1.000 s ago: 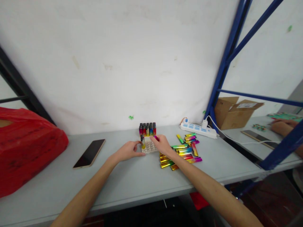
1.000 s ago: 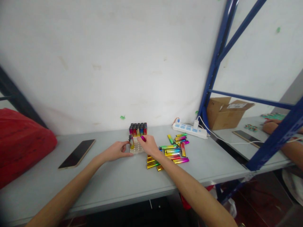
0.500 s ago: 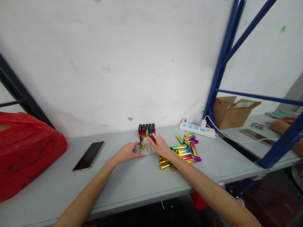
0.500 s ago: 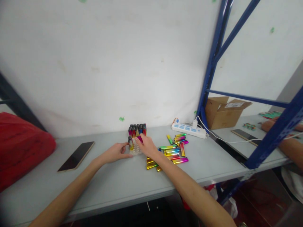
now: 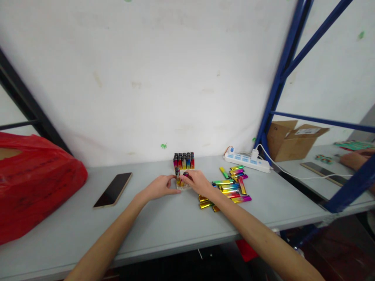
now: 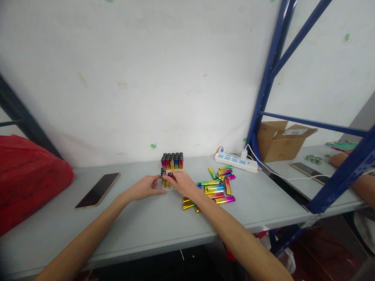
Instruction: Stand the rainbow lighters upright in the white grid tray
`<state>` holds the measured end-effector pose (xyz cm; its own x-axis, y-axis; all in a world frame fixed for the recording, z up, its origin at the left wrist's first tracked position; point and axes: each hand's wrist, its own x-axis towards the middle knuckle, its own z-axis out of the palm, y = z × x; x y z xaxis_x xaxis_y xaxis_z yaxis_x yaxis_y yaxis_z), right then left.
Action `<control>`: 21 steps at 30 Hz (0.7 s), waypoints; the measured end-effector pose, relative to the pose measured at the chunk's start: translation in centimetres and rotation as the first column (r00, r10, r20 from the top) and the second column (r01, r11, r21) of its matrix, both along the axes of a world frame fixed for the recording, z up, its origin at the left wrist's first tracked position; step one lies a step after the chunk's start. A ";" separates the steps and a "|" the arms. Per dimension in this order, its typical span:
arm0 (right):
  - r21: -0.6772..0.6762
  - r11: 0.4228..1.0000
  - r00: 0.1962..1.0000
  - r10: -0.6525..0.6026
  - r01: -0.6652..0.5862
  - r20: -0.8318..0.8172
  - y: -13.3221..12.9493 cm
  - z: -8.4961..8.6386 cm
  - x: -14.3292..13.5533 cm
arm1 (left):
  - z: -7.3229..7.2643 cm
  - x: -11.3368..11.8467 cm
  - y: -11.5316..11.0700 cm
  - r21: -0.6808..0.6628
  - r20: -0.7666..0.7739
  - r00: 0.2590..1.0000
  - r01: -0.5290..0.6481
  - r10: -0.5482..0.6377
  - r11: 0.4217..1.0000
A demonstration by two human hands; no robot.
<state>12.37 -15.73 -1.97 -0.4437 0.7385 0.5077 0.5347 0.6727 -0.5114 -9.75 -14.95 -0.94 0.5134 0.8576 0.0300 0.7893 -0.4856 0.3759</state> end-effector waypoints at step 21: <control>0.173 0.843 0.790 -0.538 0.510 0.294 0.4 1.9 2.9 | 0.3 0.2 -0.1 -0.025 0.003 1.000 -0.023 0.023 0.999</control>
<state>15.27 -15.34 -0.02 -0.1469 0.8677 0.4750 0.9396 0.2724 -0.2071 -9.60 -15.05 -0.63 0.4937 0.8696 0.0100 0.7988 -0.4580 0.3901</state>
